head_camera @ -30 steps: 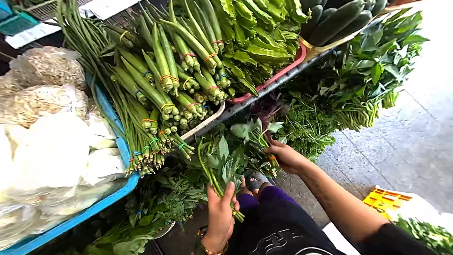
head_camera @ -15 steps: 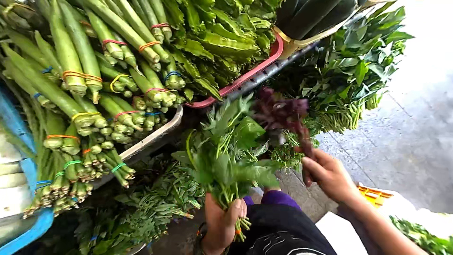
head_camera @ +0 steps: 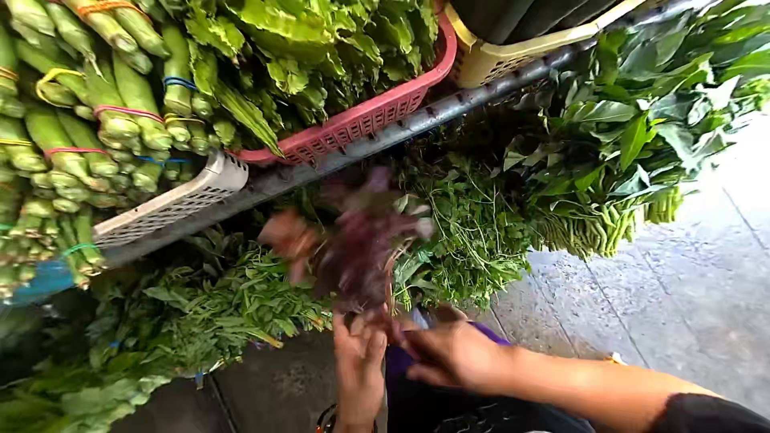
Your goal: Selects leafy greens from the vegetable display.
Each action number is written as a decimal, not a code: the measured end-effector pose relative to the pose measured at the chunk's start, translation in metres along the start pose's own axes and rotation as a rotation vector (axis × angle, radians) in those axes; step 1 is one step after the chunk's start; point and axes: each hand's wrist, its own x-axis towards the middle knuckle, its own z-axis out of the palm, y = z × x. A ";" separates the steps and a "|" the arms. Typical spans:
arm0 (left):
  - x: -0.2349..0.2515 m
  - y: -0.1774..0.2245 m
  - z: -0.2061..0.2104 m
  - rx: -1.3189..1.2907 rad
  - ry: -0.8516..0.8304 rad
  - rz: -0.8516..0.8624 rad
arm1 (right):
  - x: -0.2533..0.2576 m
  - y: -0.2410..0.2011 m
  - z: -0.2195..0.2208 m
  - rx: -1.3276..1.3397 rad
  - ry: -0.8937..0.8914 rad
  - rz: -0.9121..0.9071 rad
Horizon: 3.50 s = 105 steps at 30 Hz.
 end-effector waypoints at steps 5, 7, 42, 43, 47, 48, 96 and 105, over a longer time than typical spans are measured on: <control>-0.011 0.017 0.029 0.003 0.280 0.047 | 0.044 0.047 -0.071 -0.005 -0.261 0.156; -0.015 0.022 0.039 0.022 0.292 0.095 | 0.078 0.101 -0.091 -0.307 -0.335 0.226; 0.003 0.081 0.035 0.229 -0.796 -0.220 | 0.044 0.120 0.004 0.072 -0.357 0.936; -0.002 0.088 0.027 0.187 -0.817 -0.178 | 0.043 0.129 0.010 0.087 -0.296 1.057; -0.022 0.099 0.000 0.015 -0.871 -0.111 | 0.046 0.150 0.039 0.297 0.068 1.235; -0.026 0.099 -0.003 0.002 -0.833 -0.114 | 0.051 0.156 0.051 0.324 0.135 1.250; -0.100 0.032 -0.146 -0.093 -0.105 -0.076 | 0.203 0.077 0.125 -0.675 0.063 0.443; -0.171 0.043 -0.310 -0.443 -0.303 0.364 | 0.261 -0.095 0.185 -0.348 0.175 -0.192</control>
